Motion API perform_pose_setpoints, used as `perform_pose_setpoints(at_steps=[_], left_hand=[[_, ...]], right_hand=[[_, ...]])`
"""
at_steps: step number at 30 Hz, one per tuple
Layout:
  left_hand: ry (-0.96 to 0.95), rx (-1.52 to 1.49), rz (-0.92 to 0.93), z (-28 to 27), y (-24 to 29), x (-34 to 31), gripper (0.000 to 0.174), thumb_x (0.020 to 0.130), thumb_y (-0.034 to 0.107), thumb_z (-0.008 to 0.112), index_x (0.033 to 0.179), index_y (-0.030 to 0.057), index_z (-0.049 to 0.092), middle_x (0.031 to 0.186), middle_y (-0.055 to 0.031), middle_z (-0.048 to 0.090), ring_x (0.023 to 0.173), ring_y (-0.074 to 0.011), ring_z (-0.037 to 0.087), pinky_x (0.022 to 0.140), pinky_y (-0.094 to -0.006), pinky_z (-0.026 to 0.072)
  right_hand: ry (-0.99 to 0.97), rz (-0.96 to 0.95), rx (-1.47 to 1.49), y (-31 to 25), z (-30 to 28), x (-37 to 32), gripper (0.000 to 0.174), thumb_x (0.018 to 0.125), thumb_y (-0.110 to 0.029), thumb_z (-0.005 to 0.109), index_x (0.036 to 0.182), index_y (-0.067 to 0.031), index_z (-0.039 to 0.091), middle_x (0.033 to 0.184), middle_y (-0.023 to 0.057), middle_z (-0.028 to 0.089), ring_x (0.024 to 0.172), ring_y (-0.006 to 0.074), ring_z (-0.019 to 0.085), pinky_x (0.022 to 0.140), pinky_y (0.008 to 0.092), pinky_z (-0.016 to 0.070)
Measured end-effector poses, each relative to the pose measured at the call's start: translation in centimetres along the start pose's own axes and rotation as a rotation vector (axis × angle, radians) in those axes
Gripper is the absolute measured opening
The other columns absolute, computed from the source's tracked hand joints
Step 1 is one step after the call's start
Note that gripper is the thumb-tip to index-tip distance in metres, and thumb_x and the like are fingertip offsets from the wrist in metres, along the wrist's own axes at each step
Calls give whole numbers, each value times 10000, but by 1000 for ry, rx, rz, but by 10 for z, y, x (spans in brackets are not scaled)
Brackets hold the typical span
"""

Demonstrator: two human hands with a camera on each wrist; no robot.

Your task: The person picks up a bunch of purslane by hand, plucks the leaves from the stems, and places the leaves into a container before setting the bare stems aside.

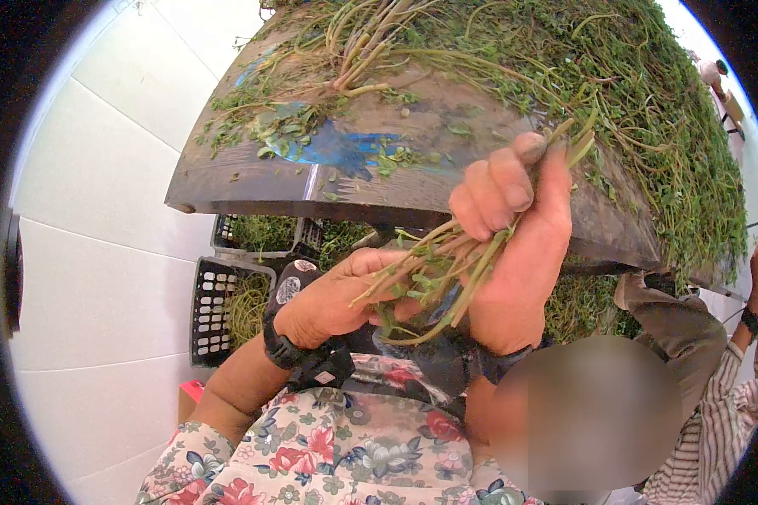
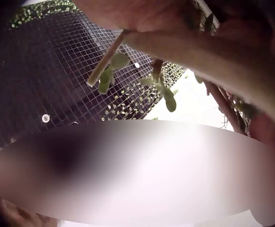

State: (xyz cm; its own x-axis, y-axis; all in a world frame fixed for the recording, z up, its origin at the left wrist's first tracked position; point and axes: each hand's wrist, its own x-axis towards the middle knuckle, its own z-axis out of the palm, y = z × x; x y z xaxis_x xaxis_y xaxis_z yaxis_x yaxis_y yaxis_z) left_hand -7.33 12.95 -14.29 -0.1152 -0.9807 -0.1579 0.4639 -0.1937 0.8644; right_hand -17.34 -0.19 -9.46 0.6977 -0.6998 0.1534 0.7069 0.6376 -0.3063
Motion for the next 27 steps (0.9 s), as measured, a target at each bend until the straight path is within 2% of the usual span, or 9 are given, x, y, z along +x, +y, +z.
perform_pose_setpoints(at_steps=[4, 7, 10, 14, 18, 20, 22, 25, 27], left_hand=[[-7, 118, -10, -1, -2, -2, 265, 907, 320, 465, 946, 73, 552, 702, 50, 488, 560, -1, 374, 449, -144, 277], [87, 112, -27, 0, -6, -6, 266, 902, 252, 480, 1060, 52, 556, 752, 60, 517, 556, -3, 337, 452, -157, 271], [270, 118, -72, -5, -7, -5, 249, 888, 198, 491, 1074, 42, 542, 813, 11, 546, 606, -62, 437, 506, -188, 357], [367, 599, 274, -16, -25, 5, 68, 859, 95, 516, 900, 53, 550, 659, 27, 471, 540, -19, 354, 450, -171, 296], [480, 869, 515, -10, -18, 3, 53, 836, 68, 513, 856, 23, 532, 615, -13, 473, 522, -55, 400, 457, -227, 355], [488, 773, 391, -10, -10, 5, 70, 833, 77, 495, 843, 15, 527, 594, -24, 474, 521, -71, 421, 465, -247, 375], [469, 487, 53, -8, 1, 4, 98, 835, 92, 468, 832, 15, 528, 574, -27, 472, 524, -79, 434, 469, -257, 380], [499, 634, 303, -10, -8, 4, 151, 834, 115, 423, 779, 26, 532, 546, -7, 426, 503, -58, 384, 444, -223, 320], [352, 408, 178, -7, -4, -8, 194, 827, 150, 426, 733, 11, 523, 554, 13, 426, 480, -57, 355, 423, -224, 295]], right_hand=[[-19, -8, -17, -1, -3, 1, 260, 944, -301, 357, 864, -95, 493, 556, -44, 326, 450, 62, 268, 395, 212, 247], [6, -28, -73, 1, 0, -1, 262, 940, -317, 365, 867, -97, 488, 542, -42, 310, 438, 64, 259, 392, 217, 243], [-14, -45, -123, 10, 5, -6, 266, 939, -322, 368, 858, -93, 475, 525, -42, 294, 424, 62, 245, 384, 220, 227], [-53, -110, -336, 30, 21, -20, 272, 952, -312, 336, 846, -93, 458, 500, -46, 285, 401, 52, 212, 372, 220, 187], [-82, -194, -586, 33, 22, -26, 325, 924, -370, 395, 837, -63, 460, 495, -27, 330, 399, 59, 269, 377, 227, 204], [-105, -201, -638, 33, 22, -28, 350, 911, -388, 429, 836, -48, 462, 503, -12, 356, 402, 64, 303, 383, 227, 219], [-147, -183, -648, 33, 20, -29, 345, 909, -382, 435, 841, -45, 462, 510, -5, 369, 402, 66, 313, 387, 227, 223], [21, -213, -644, 34, 28, -31, 328, 917, -368, 419, 838, -54, 466, 517, -36, 337, 406, 58, 279, 392, 227, 223], [-68, -120, -286, 17, 17, -17, 306, 925, -349, 399, 833, -66, 468, 523, -51, 301, 416, 57, 254, 389, 228, 216]])
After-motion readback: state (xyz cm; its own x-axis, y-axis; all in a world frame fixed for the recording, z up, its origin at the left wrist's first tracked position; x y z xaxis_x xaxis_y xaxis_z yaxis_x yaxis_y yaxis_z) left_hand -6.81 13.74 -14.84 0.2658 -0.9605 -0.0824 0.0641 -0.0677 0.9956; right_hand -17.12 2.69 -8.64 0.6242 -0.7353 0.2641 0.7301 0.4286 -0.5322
